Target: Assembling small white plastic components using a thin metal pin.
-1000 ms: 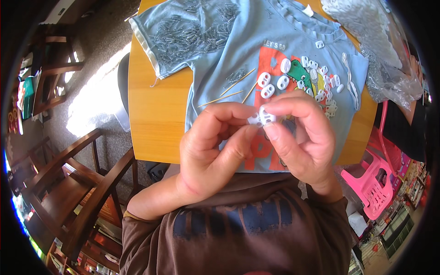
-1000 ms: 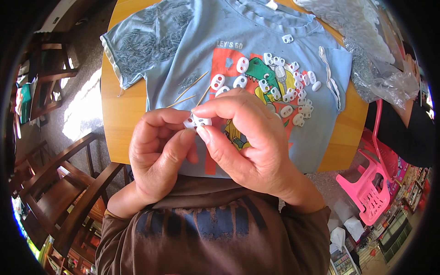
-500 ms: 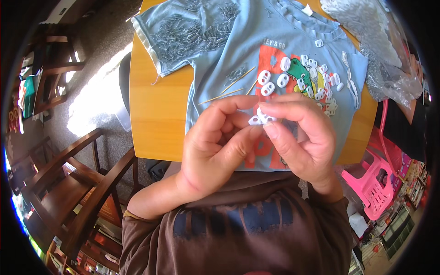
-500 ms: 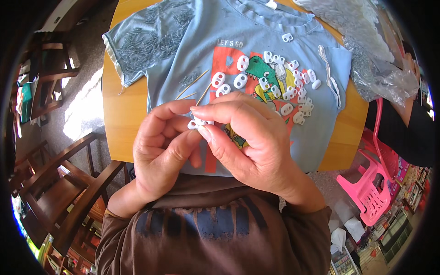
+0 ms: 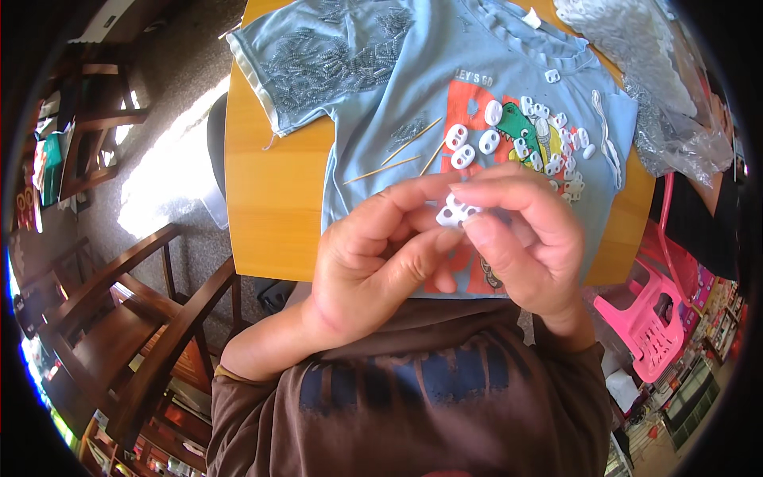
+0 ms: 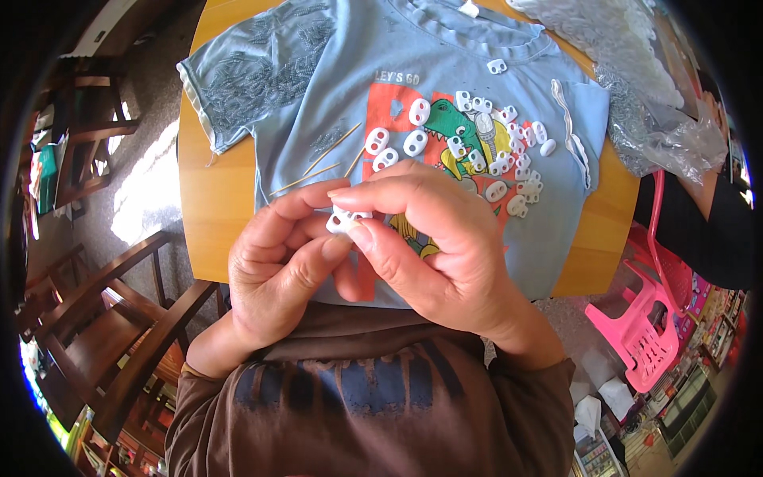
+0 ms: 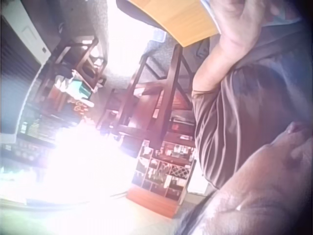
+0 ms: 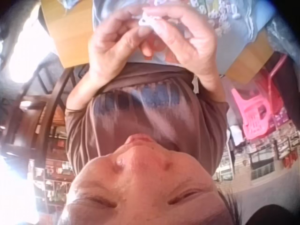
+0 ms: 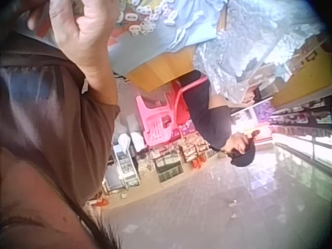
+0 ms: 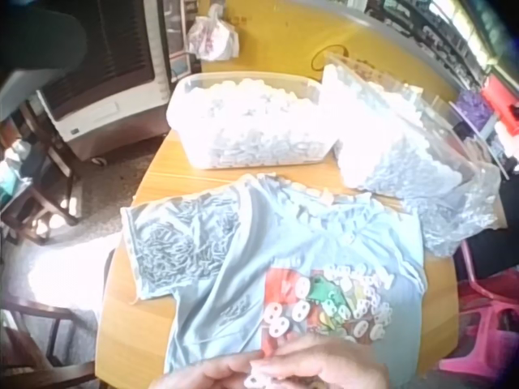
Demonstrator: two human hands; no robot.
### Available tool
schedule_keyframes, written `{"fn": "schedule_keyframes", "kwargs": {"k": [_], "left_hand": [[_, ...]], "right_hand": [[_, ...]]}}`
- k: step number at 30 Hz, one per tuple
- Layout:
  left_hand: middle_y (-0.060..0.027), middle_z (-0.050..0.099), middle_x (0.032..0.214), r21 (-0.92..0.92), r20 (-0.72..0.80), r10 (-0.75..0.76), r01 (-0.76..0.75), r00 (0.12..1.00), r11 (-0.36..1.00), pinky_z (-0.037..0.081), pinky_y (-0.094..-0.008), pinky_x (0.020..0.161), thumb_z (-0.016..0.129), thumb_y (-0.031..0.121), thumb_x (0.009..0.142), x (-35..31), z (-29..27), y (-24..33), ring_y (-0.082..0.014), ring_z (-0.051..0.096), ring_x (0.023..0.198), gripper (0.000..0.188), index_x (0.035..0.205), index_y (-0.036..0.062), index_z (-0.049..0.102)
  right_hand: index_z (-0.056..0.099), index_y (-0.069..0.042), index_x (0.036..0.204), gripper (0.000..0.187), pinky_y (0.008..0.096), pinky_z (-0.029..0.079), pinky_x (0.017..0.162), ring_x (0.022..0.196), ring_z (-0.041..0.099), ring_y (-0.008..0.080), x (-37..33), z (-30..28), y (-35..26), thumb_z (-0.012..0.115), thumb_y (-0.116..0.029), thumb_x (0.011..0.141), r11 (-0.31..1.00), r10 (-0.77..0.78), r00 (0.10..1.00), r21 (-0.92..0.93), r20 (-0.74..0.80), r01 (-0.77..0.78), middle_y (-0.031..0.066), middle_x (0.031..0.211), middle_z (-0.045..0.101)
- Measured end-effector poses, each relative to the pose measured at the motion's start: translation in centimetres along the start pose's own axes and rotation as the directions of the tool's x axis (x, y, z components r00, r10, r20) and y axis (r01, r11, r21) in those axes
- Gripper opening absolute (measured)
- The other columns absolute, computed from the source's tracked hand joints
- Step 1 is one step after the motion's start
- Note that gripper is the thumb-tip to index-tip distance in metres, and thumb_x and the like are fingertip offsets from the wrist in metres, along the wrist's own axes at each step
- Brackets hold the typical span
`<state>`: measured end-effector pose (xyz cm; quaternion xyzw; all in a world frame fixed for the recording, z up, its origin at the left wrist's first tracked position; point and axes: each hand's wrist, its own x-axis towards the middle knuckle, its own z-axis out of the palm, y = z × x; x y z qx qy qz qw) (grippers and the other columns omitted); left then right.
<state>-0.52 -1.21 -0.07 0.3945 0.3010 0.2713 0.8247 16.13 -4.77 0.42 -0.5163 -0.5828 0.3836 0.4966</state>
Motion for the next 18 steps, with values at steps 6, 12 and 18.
{"fn": "schedule_keyframes", "kwargs": {"k": [6,12,18], "left_hand": [[-0.0112,0.060,0.094,-0.029,0.050,-0.001,0.002,0.999,1.000,0.048,-0.0205,0.060,0.048,-0.001,0.087,0.00,-0.33,-0.20,-0.0111,0.059,0.067,0.037,0.123,-0.0020,0.038],[-0.0109,0.059,0.098,-0.136,0.069,0.032,-0.022,0.997,0.991,0.049,-0.0194,0.062,0.049,-0.002,0.086,-0.33,-0.19,-0.23,-0.0091,0.058,0.073,0.036,0.121,-0.0008,0.038],[-0.0111,0.059,0.096,-0.184,0.101,0.106,-0.086,0.989,0.979,0.049,-0.0198,0.062,0.051,0.001,0.086,-0.18,-0.33,-0.67,-0.0094,0.058,0.075,0.033,0.117,-0.0007,0.039]], "right_hand": [[0.058,0.000,0.094,0.017,0.0268,0.045,0.063,0.072,0.057,0.0178,0.11,-0.27,-0.44,0.058,0.000,0.078,0.995,0.093,0.995,0.024,0.042,-0.094,0.0090,0.082,0.060],[0.055,0.000,0.099,0.023,0.0268,0.044,0.062,0.070,0.055,0.0176,0.49,-0.43,0.11,0.062,-0.004,0.077,0.997,-0.082,0.990,0.025,0.116,0.080,0.0088,0.084,0.059],[0.052,-0.002,0.102,0.028,0.0255,0.042,0.057,0.068,0.053,0.0164,0.41,-0.10,0.06,0.064,-0.010,0.078,0.991,-0.121,0.981,0.073,0.154,0.110,0.0088,0.087,0.055]]}}
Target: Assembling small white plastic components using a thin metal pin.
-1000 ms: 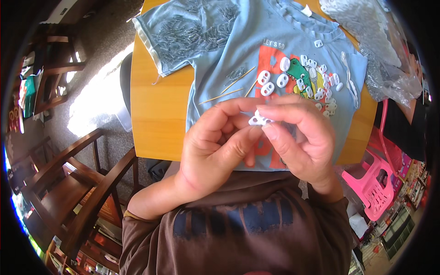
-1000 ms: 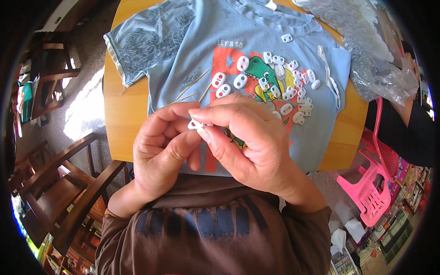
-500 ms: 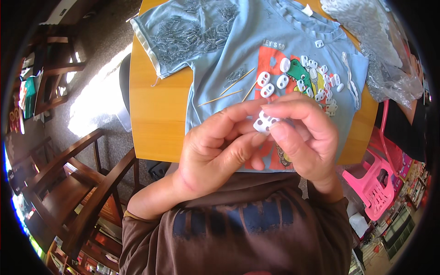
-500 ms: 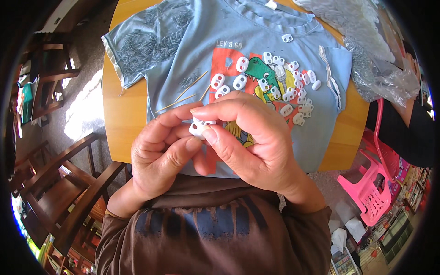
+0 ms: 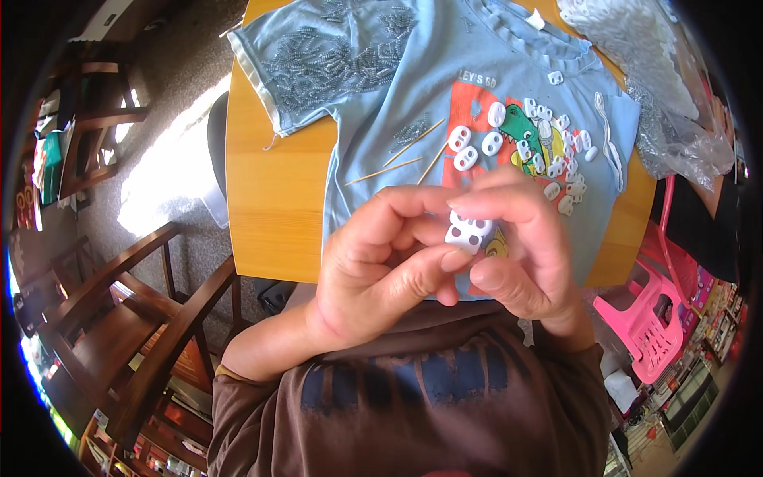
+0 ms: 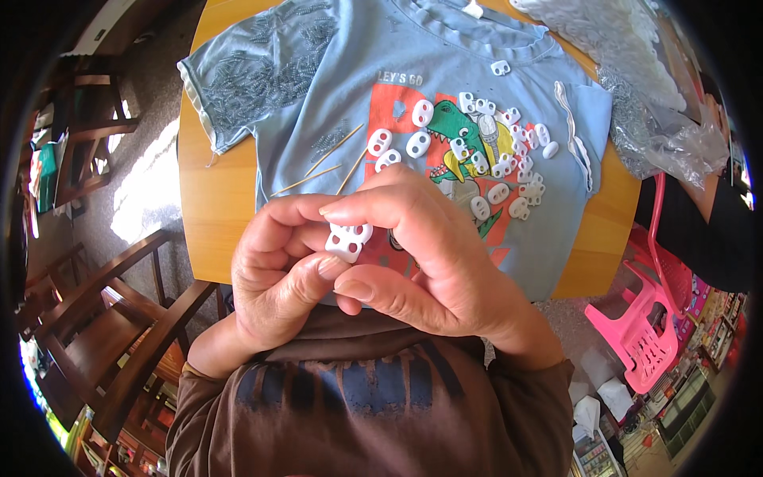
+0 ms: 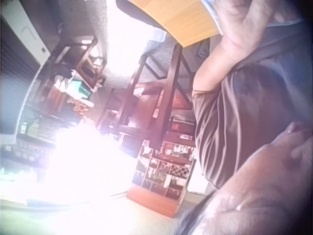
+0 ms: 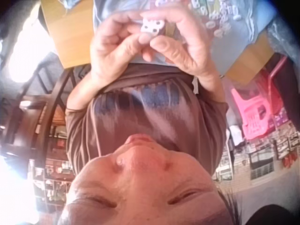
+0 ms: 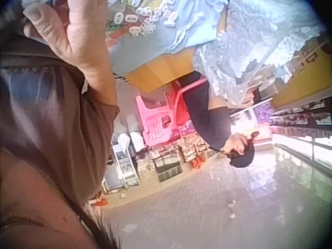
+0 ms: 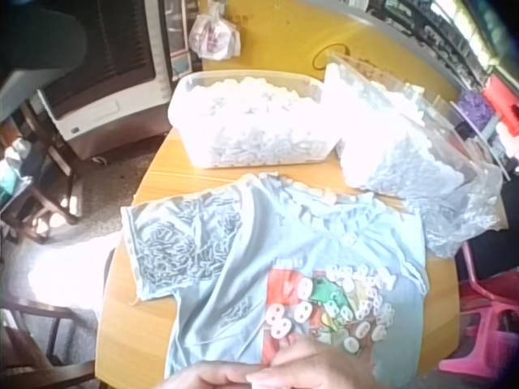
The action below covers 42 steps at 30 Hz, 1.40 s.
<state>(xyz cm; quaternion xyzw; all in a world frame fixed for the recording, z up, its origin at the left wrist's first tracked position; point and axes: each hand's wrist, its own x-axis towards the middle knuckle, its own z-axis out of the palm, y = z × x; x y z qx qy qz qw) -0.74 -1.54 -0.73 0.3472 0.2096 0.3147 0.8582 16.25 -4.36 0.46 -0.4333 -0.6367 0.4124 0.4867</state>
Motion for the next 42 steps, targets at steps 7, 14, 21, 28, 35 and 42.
{"fn": "schedule_keyframes", "kwargs": {"k": [7,14,21,28,35,42], "left_hand": [[-0.0094,0.057,0.097,-0.055,-0.035,-0.038,0.036,0.999,0.998,0.048,-0.0193,0.061,0.053,0.004,0.086,-0.2,0.1,-0.3,-0.0085,0.056,0.077,0.032,0.115,-0.0007,0.040],[-0.0089,0.057,0.097,-0.130,-0.014,-0.073,0.070,0.997,0.989,0.047,-0.0190,0.060,0.049,0.004,0.088,-0.1,0.2,-0.1,-0.0083,0.056,0.077,0.027,0.114,-0.0003,0.041],[-0.0084,0.057,0.094,-0.067,-0.063,-0.020,0.016,0.998,0.998,0.045,-0.0182,0.058,0.047,0.005,0.089,0.0,0.6,-0.3,-0.0065,0.053,0.072,0.025,0.114,-0.0004,0.041],[-0.0073,0.057,0.092,-0.060,-0.076,-0.026,0.021,0.997,0.998,0.045,-0.0176,0.057,0.048,0.006,0.089,0.2,0.6,-0.3,-0.0059,0.052,0.071,0.028,0.115,0.0001,0.041],[-0.0122,0.056,0.094,-0.004,-0.107,-0.041,0.041,0.993,0.999,0.047,-0.0206,0.054,0.052,0.012,0.087,0.0,0.5,-0.4,-0.0122,0.057,0.070,0.031,0.113,-0.0015,0.041],[-0.0096,0.057,0.092,-0.033,-0.101,0.000,-0.003,0.995,0.999,0.044,-0.0190,0.054,0.050,0.009,0.088,0.3,0.6,-0.9,-0.0085,0.053,0.064,0.024,0.109,0.0005,0.043]], "right_hand": [[0.052,-0.003,0.101,0.029,0.0242,0.041,0.056,0.067,0.052,0.0137,-0.3,0.1,-0.3,0.065,-0.014,0.079,0.992,0.114,0.994,0.063,-0.002,-0.113,0.0071,0.080,0.053],[0.053,-0.003,0.099,0.024,0.0229,0.040,0.057,0.066,0.051,0.0123,-0.6,0.0,0.3,0.064,-0.014,0.080,0.988,0.129,0.991,0.085,-0.032,-0.126,0.0066,0.080,0.054],[0.052,-0.002,0.101,0.024,0.0234,0.041,0.057,0.064,0.052,0.0134,-0.5,0.0,0.2,0.061,-0.013,0.082,0.989,0.106,0.994,0.102,-0.029,-0.103,0.0070,0.080,0.054],[0.050,0.000,0.105,0.027,0.0256,0.043,0.056,0.064,0.052,0.0154,-0.3,0.3,0.4,0.059,-0.012,0.083,1.000,0.014,0.999,-0.016,-0.034,-0.015,0.0099,0.088,0.058],[0.049,0.000,0.105,0.026,0.0264,0.044,0.056,0.065,0.052,0.0167,-0.2,0.3,0.7,0.058,-0.009,0.082,0.997,-0.049,0.998,-0.060,-0.024,0.048,0.0106,0.091,0.059],[0.049,0.001,0.104,0.024,0.0265,0.043,0.054,0.064,0.052,0.0170,-0.3,0.3,0.7,0.057,-0.007,0.083,0.987,-0.073,0.997,-0.145,-0.017,0.070,0.0101,0.081,0.055]]}}
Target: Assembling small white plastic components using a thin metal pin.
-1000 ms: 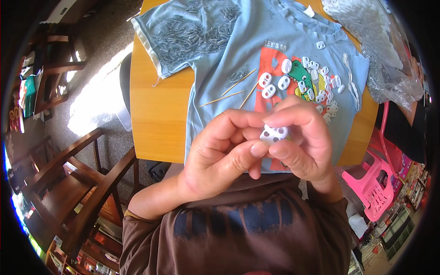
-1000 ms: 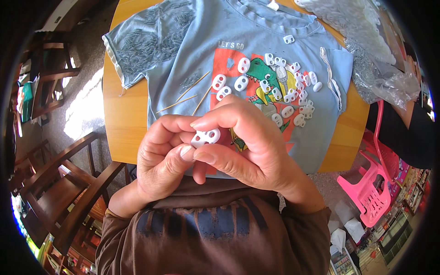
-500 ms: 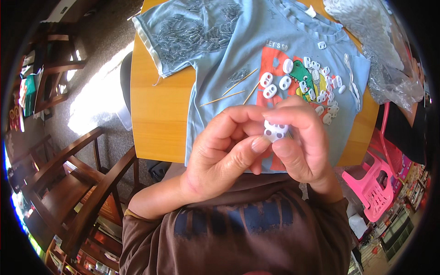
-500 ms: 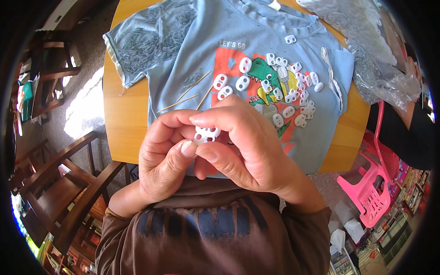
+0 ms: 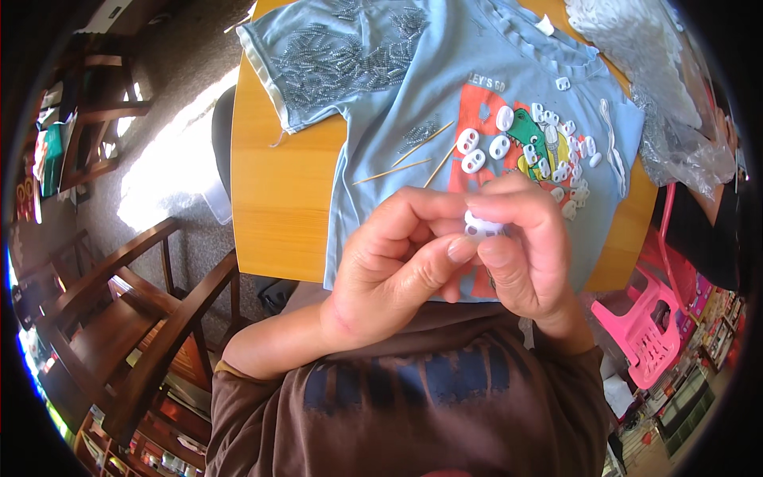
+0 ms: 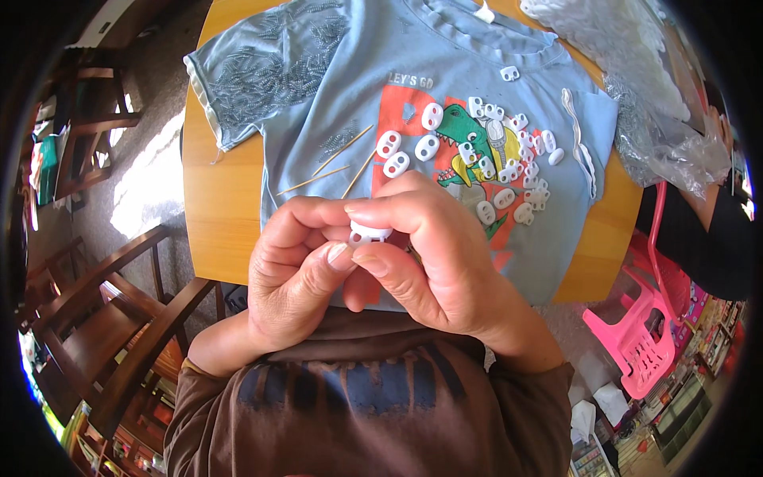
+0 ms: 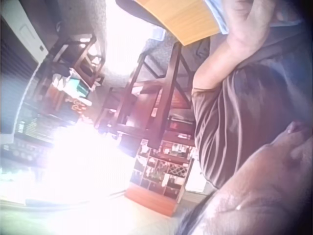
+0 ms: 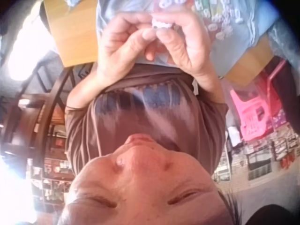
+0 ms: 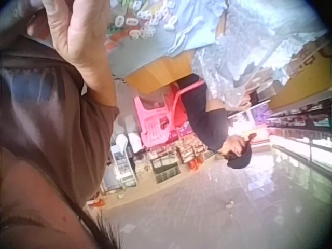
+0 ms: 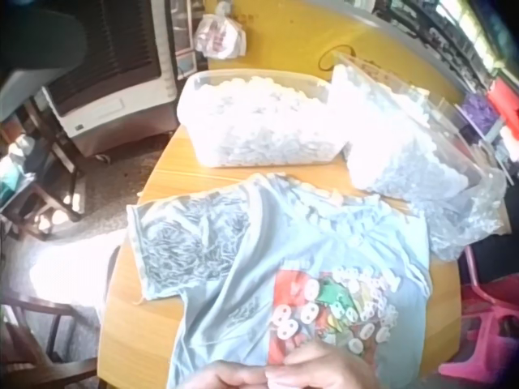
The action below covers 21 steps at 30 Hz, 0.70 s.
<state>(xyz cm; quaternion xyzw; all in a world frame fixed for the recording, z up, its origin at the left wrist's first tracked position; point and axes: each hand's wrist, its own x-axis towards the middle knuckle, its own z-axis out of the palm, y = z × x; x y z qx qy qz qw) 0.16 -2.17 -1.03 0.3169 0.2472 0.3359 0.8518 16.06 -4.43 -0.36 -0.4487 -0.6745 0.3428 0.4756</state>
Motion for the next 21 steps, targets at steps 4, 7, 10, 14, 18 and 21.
{"fn": "schedule_keyframes", "kwargs": {"k": [4,7,10,14,18,21], "left_hand": [[-0.0114,0.057,0.087,0.030,-0.017,-0.010,0.011,1.000,0.999,0.044,-0.0200,0.051,0.049,0.010,0.089,0.0,0.2,0.1,-0.0110,0.054,0.057,0.020,0.105,0.0005,0.044],[-0.0075,0.057,0.086,0.028,0.079,0.044,-0.046,0.996,0.999,0.043,-0.0170,0.055,0.048,0.005,0.089,-0.2,-0.5,-0.2,-0.0061,0.051,0.064,0.017,0.105,0.0002,0.044],[-0.0072,0.056,0.082,0.111,0.059,0.103,-0.109,0.993,0.988,0.043,-0.0171,0.054,0.047,0.004,0.089,-0.4,0.0,-0.2,-0.0062,0.051,0.062,0.014,0.103,-0.0001,0.044],[-0.0121,0.058,0.087,0.060,0.015,0.079,-0.080,0.997,0.995,0.045,-0.0206,0.054,0.047,0.006,0.089,-0.1,0.1,0.0,-0.0111,0.055,0.061,0.024,0.111,-0.0013,0.040],[-0.0084,0.059,0.086,0.392,0.029,0.322,-0.307,0.946,0.867,0.046,-0.0211,0.057,0.059,0.000,0.080,0.2,0.0,-0.9,-0.0094,0.055,0.066,0.032,0.111,-0.0045,0.050],[-0.0098,0.060,0.085,0.564,0.070,0.358,-0.333,0.931,0.756,0.046,-0.0221,0.057,0.062,0.000,0.078,0.1,-0.6,-0.2,-0.0120,0.057,0.065,0.031,0.107,-0.0049,0.053]], "right_hand": [[0.049,0.001,0.101,0.020,0.0265,0.042,0.053,0.063,0.052,0.0172,-0.4,0.4,-0.4,0.056,-0.005,0.083,0.992,0.077,0.996,0.102,-0.053,-0.072,0.0104,0.078,0.054],[0.050,0.000,0.100,0.018,0.0274,0.042,0.050,0.058,0.052,0.0172,-0.8,0.5,-0.1,0.055,-0.003,0.083,0.990,0.056,0.997,0.130,-0.053,-0.048,0.0103,0.077,0.054],[0.050,0.000,0.099,0.017,0.0278,0.041,0.048,0.054,0.052,0.0167,-0.8,0.4,-0.2,0.054,-0.002,0.083,0.995,0.016,0.999,0.099,-0.038,-0.012,0.0099,0.077,0.054],[0.050,0.000,0.097,0.013,0.0258,0.042,0.050,0.055,0.051,0.0133,-0.8,0.9,-1.3,0.052,-0.003,0.085,0.974,0.186,0.980,0.143,-0.074,-0.175,0.0089,0.079,0.055],[0.047,-0.001,0.097,0.011,0.0212,0.043,0.060,0.069,0.051,0.0070,-0.9,1.4,-1.1,0.049,-0.006,0.088,0.862,0.331,0.935,0.444,-0.126,-0.246,0.0062,0.086,0.055],[0.044,-0.001,0.099,0.013,0.0202,0.042,0.065,0.074,0.050,0.0054,-0.6,0.4,-1.1,0.048,-0.007,0.089,0.857,0.330,0.944,0.418,0.004,-0.301,0.0051,0.088,0.054]]}}
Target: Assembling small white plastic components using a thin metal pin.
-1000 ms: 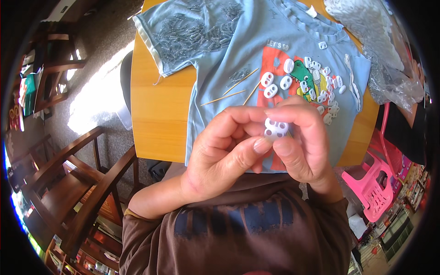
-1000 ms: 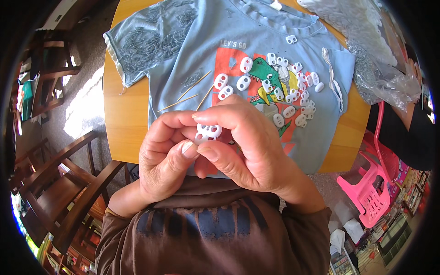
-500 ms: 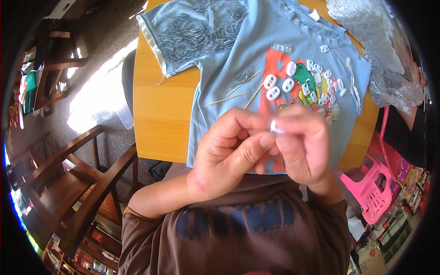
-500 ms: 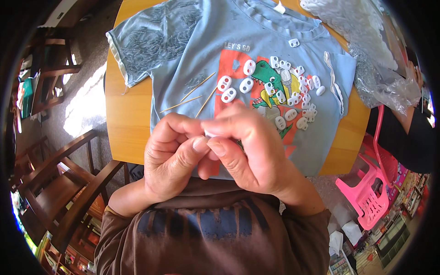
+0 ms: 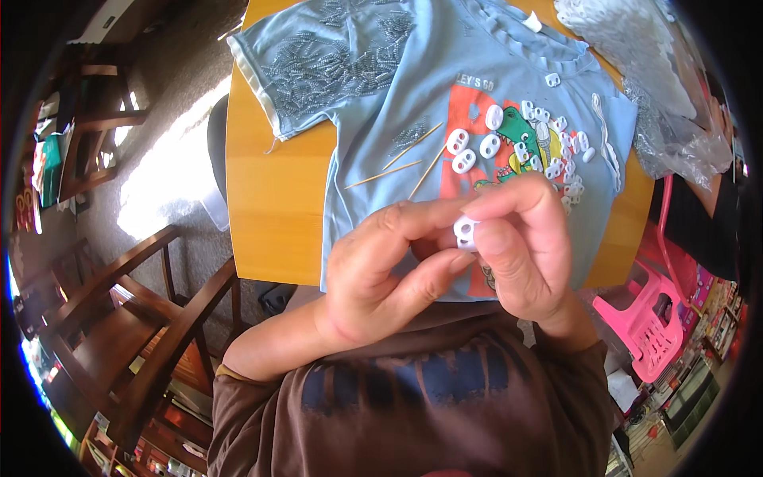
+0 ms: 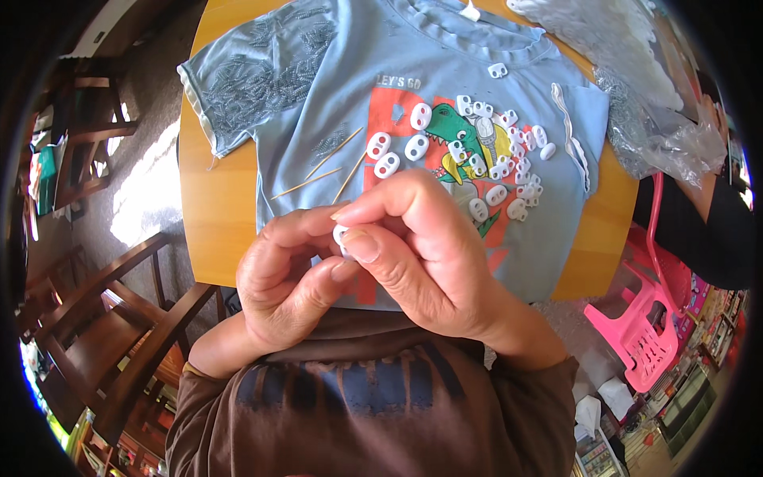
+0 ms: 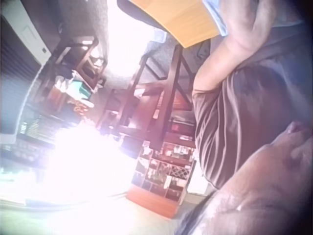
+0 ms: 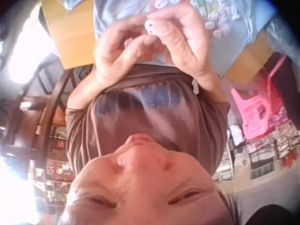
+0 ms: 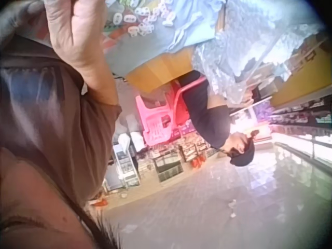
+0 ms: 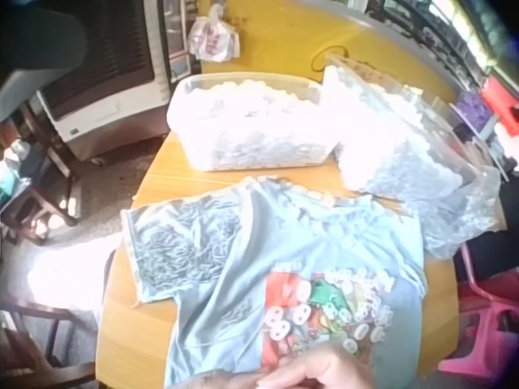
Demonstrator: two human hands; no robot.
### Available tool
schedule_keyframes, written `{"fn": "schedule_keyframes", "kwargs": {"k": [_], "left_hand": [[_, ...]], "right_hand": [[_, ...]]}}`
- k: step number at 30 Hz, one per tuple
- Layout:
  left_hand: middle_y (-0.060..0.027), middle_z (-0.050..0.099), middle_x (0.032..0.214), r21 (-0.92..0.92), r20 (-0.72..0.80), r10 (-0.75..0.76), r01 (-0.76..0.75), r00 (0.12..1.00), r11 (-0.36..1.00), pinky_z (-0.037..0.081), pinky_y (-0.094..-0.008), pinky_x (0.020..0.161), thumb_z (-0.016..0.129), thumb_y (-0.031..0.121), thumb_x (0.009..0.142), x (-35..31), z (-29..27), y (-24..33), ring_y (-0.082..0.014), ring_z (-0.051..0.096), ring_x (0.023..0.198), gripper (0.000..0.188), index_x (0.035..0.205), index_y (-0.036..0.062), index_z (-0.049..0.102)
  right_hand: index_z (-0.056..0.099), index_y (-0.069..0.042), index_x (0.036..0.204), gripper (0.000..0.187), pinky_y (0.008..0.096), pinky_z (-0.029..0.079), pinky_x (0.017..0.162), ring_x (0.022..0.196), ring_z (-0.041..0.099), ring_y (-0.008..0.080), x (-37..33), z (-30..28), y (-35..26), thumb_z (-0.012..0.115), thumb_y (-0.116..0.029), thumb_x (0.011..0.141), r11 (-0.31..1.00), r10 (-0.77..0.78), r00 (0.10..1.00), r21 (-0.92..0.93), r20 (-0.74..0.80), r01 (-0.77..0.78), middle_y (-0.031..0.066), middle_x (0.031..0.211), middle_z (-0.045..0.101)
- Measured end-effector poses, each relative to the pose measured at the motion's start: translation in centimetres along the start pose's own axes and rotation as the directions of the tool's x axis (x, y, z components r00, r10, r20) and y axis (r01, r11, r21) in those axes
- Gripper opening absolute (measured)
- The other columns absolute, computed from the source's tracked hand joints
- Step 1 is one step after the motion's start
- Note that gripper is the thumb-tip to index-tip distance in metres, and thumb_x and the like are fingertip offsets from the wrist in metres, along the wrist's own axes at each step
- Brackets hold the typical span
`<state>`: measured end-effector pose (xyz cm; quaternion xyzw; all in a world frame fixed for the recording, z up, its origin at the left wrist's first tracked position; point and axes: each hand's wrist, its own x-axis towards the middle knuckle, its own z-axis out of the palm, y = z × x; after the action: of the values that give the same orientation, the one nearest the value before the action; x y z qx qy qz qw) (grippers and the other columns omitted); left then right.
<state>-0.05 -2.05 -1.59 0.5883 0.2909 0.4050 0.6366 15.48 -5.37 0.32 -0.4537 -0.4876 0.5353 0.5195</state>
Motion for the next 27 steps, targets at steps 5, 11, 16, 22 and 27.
{"fn": "schedule_keyframes", "kwargs": {"k": [5,11,16,22,27], "left_hand": [[-0.0104,0.061,0.084,-0.057,-0.020,0.051,-0.052,0.999,0.997,0.046,-0.0214,0.055,0.063,0.001,0.077,-0.1,0.0,-0.3,-0.0118,0.057,0.063,0.031,0.106,-0.0048,0.054],[-0.0078,0.059,0.086,-0.346,0.067,-0.223,0.232,0.973,0.909,0.045,-0.0193,0.056,0.056,0.003,0.084,0.0,-0.6,1.4,-0.0071,0.054,0.063,0.028,0.110,-0.0033,0.049],[-0.0071,0.059,0.088,-0.596,0.167,-0.339,0.368,0.926,0.713,0.044,-0.0175,0.057,0.050,0.001,0.086,0.1,-0.8,1.4,-0.0065,0.053,0.065,0.023,0.109,-0.0013,0.048],[-0.0052,0.058,0.085,-0.467,0.125,-0.361,0.376,0.924,0.800,0.044,-0.0183,0.055,0.054,-0.001,0.083,0.2,-0.5,2.2,-0.0067,0.054,0.064,0.026,0.109,-0.0015,0.048],[-0.0061,0.057,0.078,-0.034,0.047,-0.013,0.014,0.999,0.999,0.044,-0.0226,0.053,0.066,0.000,0.074,0.1,-0.6,0.1,-0.0096,0.054,0.060,0.036,0.107,-0.0031,0.052]], "right_hand": [[0.045,0.000,0.102,0.015,0.0202,0.042,0.064,0.073,0.051,0.0068,0.0,0.3,-0.7,0.050,-0.006,0.088,0.992,-0.018,0.999,0.124,0.047,0.012,0.0063,0.091,0.055],[0.043,0.000,0.115,0.029,0.0225,0.045,0.064,0.075,0.055,0.0117,0.3,-0.2,-0.7,0.050,-0.002,0.086,0.984,-0.142,0.975,-0.082,0.172,0.158,0.0109,0.099,0.055],[0.044,-0.001,0.116,0.031,0.0241,0.047,0.062,0.074,0.056,0.0132,0.0,-0.1,-0.9,0.050,0.000,0.085,0.997,-0.071,0.986,0.001,0.151,0.072,0.0117,0.104,0.055],[0.046,0.000,0.113,0.030,0.0251,0.047,0.065,0.078,0.056,0.0143,0.1,-0.7,-0.9,0.053,-0.001,0.084,0.965,-0.147,0.973,-0.191,0.178,0.181,0.0115,0.105,0.056],[0.046,0.001,0.113,0.030,0.0239,0.046,0.064,0.078,0.054,0.0135,-0.1,-0.9,-0.4,0.055,-0.005,0.084,0.975,-0.140,0.978,-0.152,0.152,0.163,0.0105,0.105,0.056]]}}
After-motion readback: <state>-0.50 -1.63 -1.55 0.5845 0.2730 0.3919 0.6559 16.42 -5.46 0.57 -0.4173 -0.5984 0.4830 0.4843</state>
